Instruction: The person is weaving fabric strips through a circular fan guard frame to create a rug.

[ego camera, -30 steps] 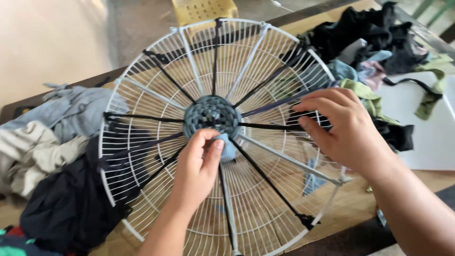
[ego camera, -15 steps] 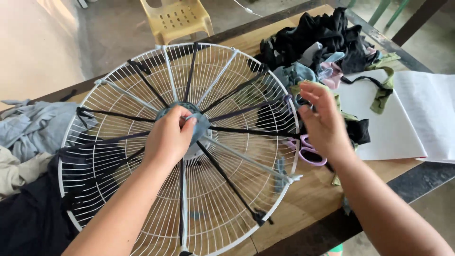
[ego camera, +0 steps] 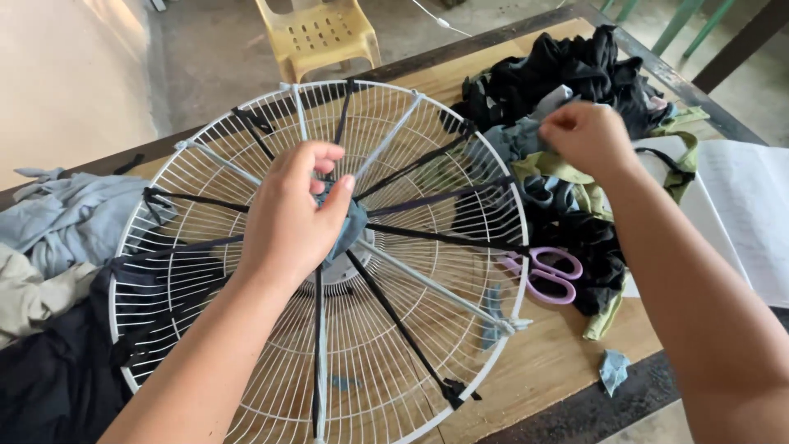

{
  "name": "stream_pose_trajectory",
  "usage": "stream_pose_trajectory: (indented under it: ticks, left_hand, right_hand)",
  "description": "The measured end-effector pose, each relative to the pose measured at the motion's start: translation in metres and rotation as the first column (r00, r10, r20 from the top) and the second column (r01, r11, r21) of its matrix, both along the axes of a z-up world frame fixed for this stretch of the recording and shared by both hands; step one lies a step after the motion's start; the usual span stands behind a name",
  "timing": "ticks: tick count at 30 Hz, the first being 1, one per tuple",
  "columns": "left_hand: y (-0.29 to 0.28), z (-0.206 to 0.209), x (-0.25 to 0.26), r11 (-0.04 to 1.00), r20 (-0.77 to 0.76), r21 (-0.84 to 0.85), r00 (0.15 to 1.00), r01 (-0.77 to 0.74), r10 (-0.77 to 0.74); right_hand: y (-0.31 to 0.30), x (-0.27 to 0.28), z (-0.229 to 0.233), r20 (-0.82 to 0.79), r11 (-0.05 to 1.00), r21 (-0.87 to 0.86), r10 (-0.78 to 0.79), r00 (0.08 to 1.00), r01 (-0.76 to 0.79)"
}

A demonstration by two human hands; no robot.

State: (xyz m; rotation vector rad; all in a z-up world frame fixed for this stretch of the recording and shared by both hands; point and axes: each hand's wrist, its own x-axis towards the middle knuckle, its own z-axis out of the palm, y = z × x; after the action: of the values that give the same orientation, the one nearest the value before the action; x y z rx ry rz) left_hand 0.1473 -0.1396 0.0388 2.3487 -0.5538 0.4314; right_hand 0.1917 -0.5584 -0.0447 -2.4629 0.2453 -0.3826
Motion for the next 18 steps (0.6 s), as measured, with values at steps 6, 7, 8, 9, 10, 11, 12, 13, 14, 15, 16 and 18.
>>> stream_pose_trajectory:
  ticks: [6, 7, 8, 9, 10, 11, 12, 13, 14, 15, 16, 18]
  left_hand:
    - [-0.014, 0.001, 0.005, 0.965, 0.063, -0.176, 0.980, 0.196, -0.187]
    - [-0.021, 0.001, 0.002, 0.966, 0.064, -0.177, 0.981, 0.190, -0.182]
    - [-0.029, 0.003, 0.003, 0.943, 0.061, -0.222, 0.969, 0.249, -0.241]
    - [-0.039, 0.006, 0.003, 0.914, 0.060, -0.266, 0.952, 0.305, -0.300]
    - [-0.046, 0.006, 0.001, 0.913, 0.063, -0.266, 0.950, 0.311, -0.305]
    - [-0.053, 0.006, -0.002, 0.860, 0.034, -0.340, 0.919, 0.380, -0.392]
    - [-0.060, 0.005, -0.006, 0.800, 0.005, -0.417, 0.881, 0.432, -0.474]
    - [-0.059, 0.006, -0.010, 0.800, 0.000, -0.419, 0.881, 0.430, -0.474]
    - [-0.057, 0.009, -0.013, 0.750, -0.065, -0.517, 0.855, 0.412, -0.514]
    - [-0.055, 0.012, -0.016, 0.696, -0.124, -0.609, 0.820, 0.381, -0.558]
    - [-0.046, 0.015, -0.016, 0.696, -0.120, -0.608, 0.822, 0.383, -0.557]
    - [-0.029, 0.020, -0.015, 0.555, -0.104, -0.775, 0.806, 0.301, -0.583]
  right_hand:
    - [0.087, -0.039, 0.114, 0.307, 0.970, 0.159, 0.130, 0.943, -0.185]
    - [0.107, -0.047, 0.126, 0.307, 0.969, 0.158, 0.135, 0.942, -0.191]
    - [0.125, -0.054, 0.141, 0.371, 0.922, 0.126, 0.298, 0.880, -0.365]
    - [0.143, -0.061, 0.156, 0.426, 0.847, 0.081, 0.448, 0.786, -0.526]
    - [0.157, -0.069, 0.168, 0.428, 0.849, 0.079, 0.444, 0.787, -0.522]
    - [0.171, -0.077, 0.179, 0.383, 0.765, -0.005, 0.597, 0.705, -0.644]
    - [0.186, -0.086, 0.189, 0.317, 0.651, -0.074, 0.733, 0.601, -0.755]
    - [0.193, -0.089, 0.192, 0.313, 0.651, -0.070, 0.734, 0.603, -0.756]
    - [0.201, -0.092, 0.196, 0.323, 0.616, 0.041, 0.737, 0.594, -0.787]
    - [0.209, -0.094, 0.200, 0.333, 0.571, 0.152, 0.739, 0.586, -0.807]
    - [0.201, -0.091, 0.192, 0.335, 0.570, 0.148, 0.740, 0.583, -0.808]
    - [0.183, -0.086, 0.175, 0.458, 0.604, 0.227, 0.626, 0.631, -0.764]
